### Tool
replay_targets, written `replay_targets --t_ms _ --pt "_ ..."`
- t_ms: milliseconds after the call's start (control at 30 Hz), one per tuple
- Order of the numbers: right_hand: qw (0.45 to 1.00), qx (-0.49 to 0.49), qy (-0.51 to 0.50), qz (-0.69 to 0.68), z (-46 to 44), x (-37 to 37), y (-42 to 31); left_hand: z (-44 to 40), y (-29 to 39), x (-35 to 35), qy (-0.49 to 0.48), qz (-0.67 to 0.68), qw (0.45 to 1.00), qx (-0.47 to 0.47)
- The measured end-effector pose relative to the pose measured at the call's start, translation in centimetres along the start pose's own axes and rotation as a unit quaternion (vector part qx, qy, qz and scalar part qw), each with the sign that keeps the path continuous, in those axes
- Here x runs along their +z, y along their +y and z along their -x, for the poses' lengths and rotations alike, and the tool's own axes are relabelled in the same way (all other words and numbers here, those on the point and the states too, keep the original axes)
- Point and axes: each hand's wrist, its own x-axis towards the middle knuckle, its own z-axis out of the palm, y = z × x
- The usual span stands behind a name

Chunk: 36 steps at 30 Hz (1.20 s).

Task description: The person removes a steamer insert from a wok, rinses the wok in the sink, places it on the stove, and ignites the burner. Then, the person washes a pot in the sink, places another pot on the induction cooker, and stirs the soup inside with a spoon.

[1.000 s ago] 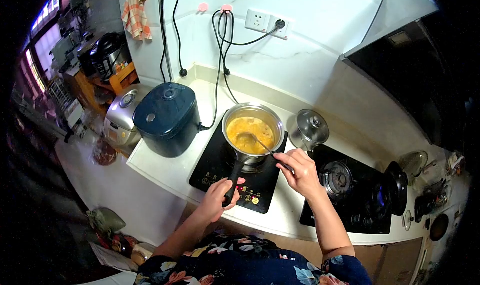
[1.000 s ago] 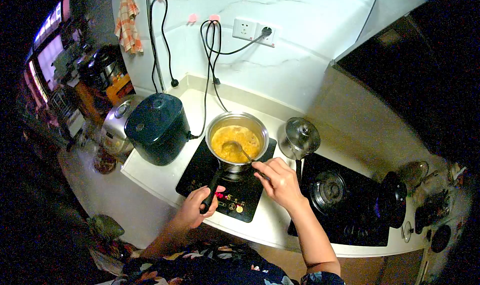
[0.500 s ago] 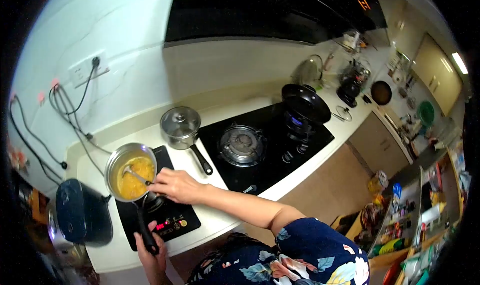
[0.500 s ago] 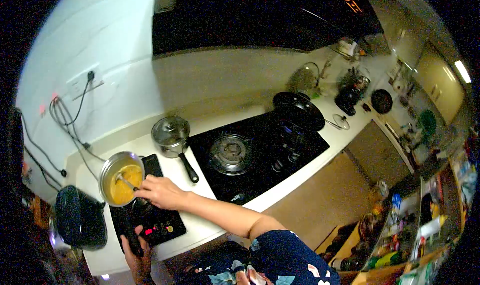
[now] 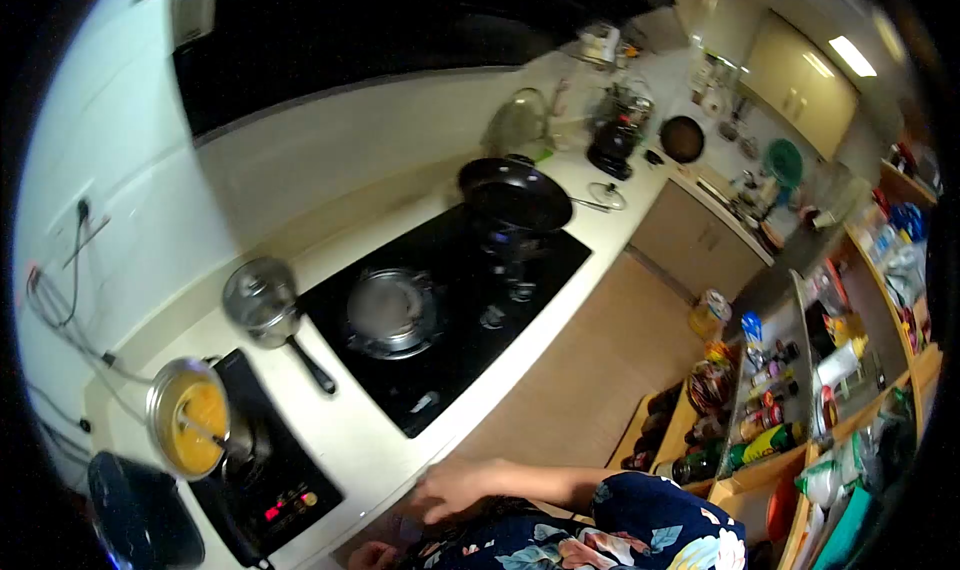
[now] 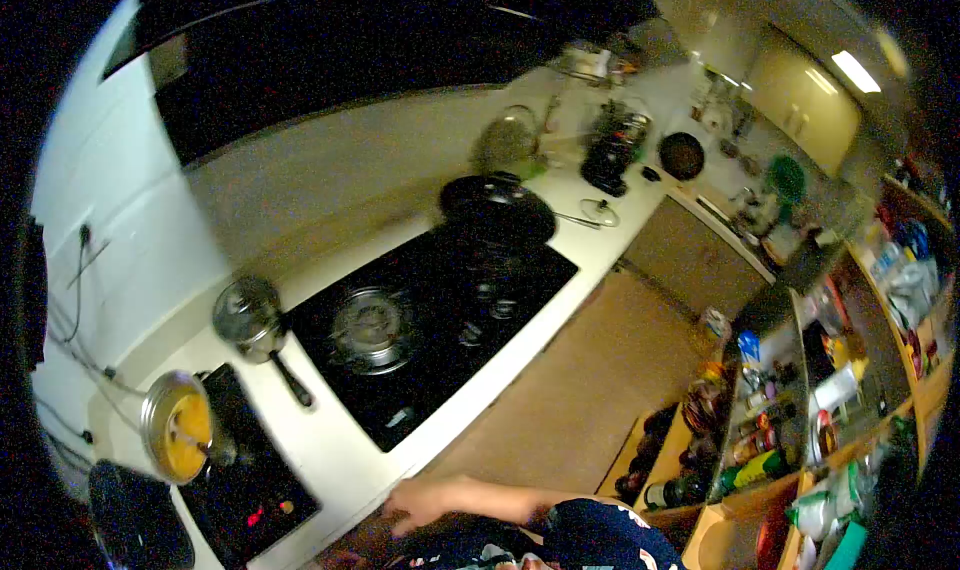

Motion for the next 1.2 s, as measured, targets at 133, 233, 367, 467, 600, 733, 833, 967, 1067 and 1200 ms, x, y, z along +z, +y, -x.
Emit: replay_targets --t_ms 133,233,367,467,600,733,833,967,1067,1200 --pt "0.993 0.112 -0.030 0.023 5.6 0.8 5.4 -4.6 8.3 4.2 -0.085 -0.138 0.985 0.060" --pt "0.974 -0.023 0.122 -0.191 12.0 2.5 9.0 -7.4 15.5 8.9 -0.128 -0.236 0.954 0.136" --pt "0.793 -0.175 0.147 -0.565 18.9 6.0 17.1 -10.8 24.4 17.3 -0.179 -0.329 0.901 0.220" --pt "0.955 0.191 0.150 -0.172 26.9 5.1 18.7 -14.7 28.5 24.8 -0.241 -0.317 0.901 0.171" --pt "0.968 0.112 0.175 -0.139 29.9 19.4 35.5 -21.1 30.1 34.6 -0.337 -0.361 0.851 0.178" --pt "0.941 0.260 0.150 -0.156 38.4 16.4 34.1 -24.8 30.6 40.8 -0.335 -0.409 0.796 0.294" --pt "0.916 0.363 0.057 -0.161 41.1 13.6 34.5 -28.0 30.9 44.4 -0.361 -0.451 0.770 0.269" --pt "0.901 0.349 0.108 -0.236 42.6 15.0 37.8 -33.0 33.7 49.5 -0.373 -0.433 0.748 0.337" --pt "0.887 0.354 0.136 -0.264 44.2 15.0 41.6 -39.7 33.8 55.2 -0.411 -0.351 0.795 0.277" --pt "0.860 0.391 0.152 -0.289 48.3 13.6 47.0 -44.2 43.1 61.1 -0.428 -0.344 0.739 0.390"
